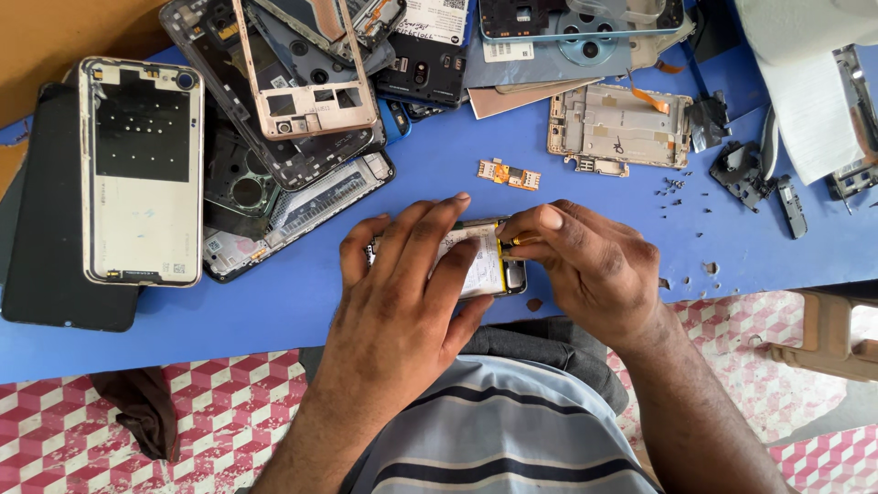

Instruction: The person uses a small screwdriver to pry and adjust components inside a disassembled smartphone. They repeatedly lift the battery and manipulate internal parts while surrounded by other phone casings and parts on a blue workbench.

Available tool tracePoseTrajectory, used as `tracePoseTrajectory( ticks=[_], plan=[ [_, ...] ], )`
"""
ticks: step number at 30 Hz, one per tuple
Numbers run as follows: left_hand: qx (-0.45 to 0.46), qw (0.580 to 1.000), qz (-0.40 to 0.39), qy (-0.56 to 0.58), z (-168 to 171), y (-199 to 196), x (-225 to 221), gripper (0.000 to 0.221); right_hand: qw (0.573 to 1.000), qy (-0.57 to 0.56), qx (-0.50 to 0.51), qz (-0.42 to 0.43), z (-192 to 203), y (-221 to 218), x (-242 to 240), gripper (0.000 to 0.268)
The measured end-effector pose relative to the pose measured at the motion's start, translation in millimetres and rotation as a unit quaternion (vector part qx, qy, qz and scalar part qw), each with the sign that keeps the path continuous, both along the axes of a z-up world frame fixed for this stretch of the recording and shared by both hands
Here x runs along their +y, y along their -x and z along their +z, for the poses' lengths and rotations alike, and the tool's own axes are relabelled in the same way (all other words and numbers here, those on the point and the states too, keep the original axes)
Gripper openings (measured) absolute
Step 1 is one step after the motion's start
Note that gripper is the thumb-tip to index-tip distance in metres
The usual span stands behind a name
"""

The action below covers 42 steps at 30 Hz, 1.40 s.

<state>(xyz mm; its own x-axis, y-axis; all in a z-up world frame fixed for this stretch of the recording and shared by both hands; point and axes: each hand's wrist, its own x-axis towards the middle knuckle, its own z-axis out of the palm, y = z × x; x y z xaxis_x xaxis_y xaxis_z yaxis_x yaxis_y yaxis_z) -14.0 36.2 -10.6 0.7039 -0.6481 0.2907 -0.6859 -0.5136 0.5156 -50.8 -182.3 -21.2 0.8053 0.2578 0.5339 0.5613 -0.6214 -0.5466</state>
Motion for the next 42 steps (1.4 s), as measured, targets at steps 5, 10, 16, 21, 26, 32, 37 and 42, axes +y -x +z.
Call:
tracePoseTrajectory(
  ticks=[5,10,16,21,26,32,37,42],
  plan=[
    [0.004,1.000,-0.006,-0.001,-2,0,0,0.046,1.000,-0.001,-0.002,-0.016,-3,1,1,0.087],
    [0.000,1.000,-0.007,-0.003,-3,-1,0,0.046,1.000,-0.008,0.000,-0.004,-2,0,1,0.083],
    [-0.003,1.000,-0.010,-0.012,-4,-1,-1,0.047,0.998,0.023,0.021,-0.057,4,1,4,0.061],
    [-0.008,1.000,-0.011,-0.020,-5,0,0,0.048,0.996,0.045,0.000,-0.072,6,0,6,0.057],
    [-0.017,0.999,-0.013,-0.026,-6,-2,1,0.048,1.000,0.008,0.028,0.011,16,-2,5,0.052],
    [-0.003,1.000,-0.020,-0.022,-5,-4,5,0.051,0.995,0.034,-0.018,-0.088,16,-7,12,0.061],
    [0.002,0.999,-0.032,-0.021,-5,-8,7,0.050,1.000,-0.007,0.013,-0.014,9,-7,8,0.055],
    [0.010,0.999,-0.028,-0.015,-5,-9,7,0.049,0.992,-0.010,-0.037,-0.119,3,-5,10,0.064]
  ],
)
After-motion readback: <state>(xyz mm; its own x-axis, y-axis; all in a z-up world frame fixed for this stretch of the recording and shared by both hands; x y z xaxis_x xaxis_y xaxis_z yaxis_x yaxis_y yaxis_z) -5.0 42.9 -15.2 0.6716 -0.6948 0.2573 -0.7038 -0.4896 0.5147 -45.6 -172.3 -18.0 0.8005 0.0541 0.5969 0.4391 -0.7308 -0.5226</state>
